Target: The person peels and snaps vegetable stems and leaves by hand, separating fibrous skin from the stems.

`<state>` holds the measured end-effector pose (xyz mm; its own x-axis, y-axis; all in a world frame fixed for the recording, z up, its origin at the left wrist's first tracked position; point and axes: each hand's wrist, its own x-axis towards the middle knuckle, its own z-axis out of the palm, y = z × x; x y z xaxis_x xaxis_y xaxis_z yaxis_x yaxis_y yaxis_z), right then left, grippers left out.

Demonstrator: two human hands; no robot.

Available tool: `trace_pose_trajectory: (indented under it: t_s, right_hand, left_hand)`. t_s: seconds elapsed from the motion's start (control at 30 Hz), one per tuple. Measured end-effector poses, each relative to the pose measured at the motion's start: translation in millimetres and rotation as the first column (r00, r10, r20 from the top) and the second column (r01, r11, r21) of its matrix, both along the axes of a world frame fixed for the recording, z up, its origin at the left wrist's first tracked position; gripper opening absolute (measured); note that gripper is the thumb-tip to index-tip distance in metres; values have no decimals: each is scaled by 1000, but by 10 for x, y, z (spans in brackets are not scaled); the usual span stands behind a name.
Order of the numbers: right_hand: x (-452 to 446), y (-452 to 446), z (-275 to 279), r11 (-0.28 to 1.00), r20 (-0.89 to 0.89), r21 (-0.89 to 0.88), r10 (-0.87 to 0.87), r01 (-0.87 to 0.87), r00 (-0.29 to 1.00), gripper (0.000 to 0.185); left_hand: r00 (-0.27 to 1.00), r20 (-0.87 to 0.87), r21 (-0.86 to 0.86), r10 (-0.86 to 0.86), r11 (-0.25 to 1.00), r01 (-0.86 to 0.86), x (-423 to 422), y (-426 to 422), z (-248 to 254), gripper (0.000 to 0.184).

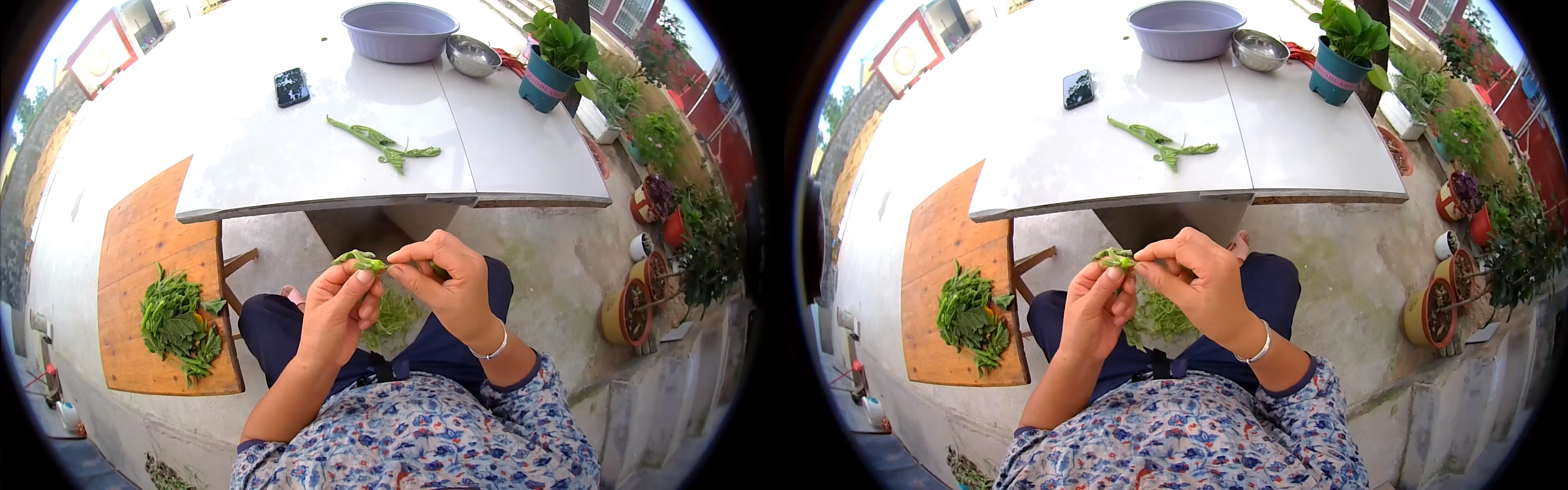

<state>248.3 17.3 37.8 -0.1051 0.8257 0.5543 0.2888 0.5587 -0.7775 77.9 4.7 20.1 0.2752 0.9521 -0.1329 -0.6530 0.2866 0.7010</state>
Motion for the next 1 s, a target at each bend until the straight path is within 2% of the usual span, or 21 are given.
trace_pose_trajectory:
  t_s: [0.03,0.2,0.27,0.33,0.4,0.43,0.47,0.5,0.57,0.63,0.77,0.83,0.87,0.93,0.97,1.0]
  right_hand:
    - [-31,-9,51,999,-3,45,-29,29,1000,11]
    - [-63,-6,57,971,115,223,-114,86,987,12]
    - [-67,18,38,953,158,287,-148,98,976,13]
    - [-74,43,30,882,222,468,-183,60,958,16]
    - [-77,28,34,867,259,498,-172,21,950,17]
    - [-83,17,35,850,295,526,-162,-19,942,18]
    - [-86,7,33,850,295,526,-157,-23,943,18]
    - [-86,-6,28,852,331,521,-144,-53,933,18]
    - [-75,-24,18,854,366,513,-129,-84,922,18]
    - [-60,-33,8,861,440,484,-86,-155,894,17]
    - [-73,-120,9,878,453,408,43,-250,890,11]
    - [30,-179,-12,895,630,167,226,-414,743,10]
    - [77,-176,-40,893,631,166,229,-418,741,10]
    - [131,-160,-86,940,612,167,138,-297,779,14]
    - [136,-141,-42,963,513,142,124,-227,850,13]
    - [133,-112,-36,964,514,140,125,-227,849,13]
  left_hand:
    - [1000,1,-6,-19,1000,19,4,-8,6,11]
    - [999,-21,29,-44,999,45,25,-41,-1,15]
    - [993,-112,125,-23,992,37,44,-55,-9,17]
    - [998,-60,101,-20,994,26,41,-52,-7,17]
    - [1000,-8,78,-14,997,14,45,-48,19,17]
    - [1000,6,-4,26,1000,-26,54,-55,53,17]
    - [998,16,-85,67,994,-66,55,-54,72,17]
    - [997,15,-85,72,994,-71,39,-44,62,17]
    - [991,129,-98,37,995,-24,2,-29,31,19]
    - [991,130,-91,38,996,-26,13,-6,61,20]
    - [990,144,-67,4,998,6,-30,81,65,23]
    - [993,116,-53,-2,999,9,-74,114,94,24]
    - [996,88,-39,-13,999,16,-94,127,104,26]
    - [996,84,-33,-37,999,40,-133,140,100,27]
    - [995,77,-27,-65,997,68,-149,143,96,29]
    - [995,78,-28,-65,997,68,-165,146,95,29]
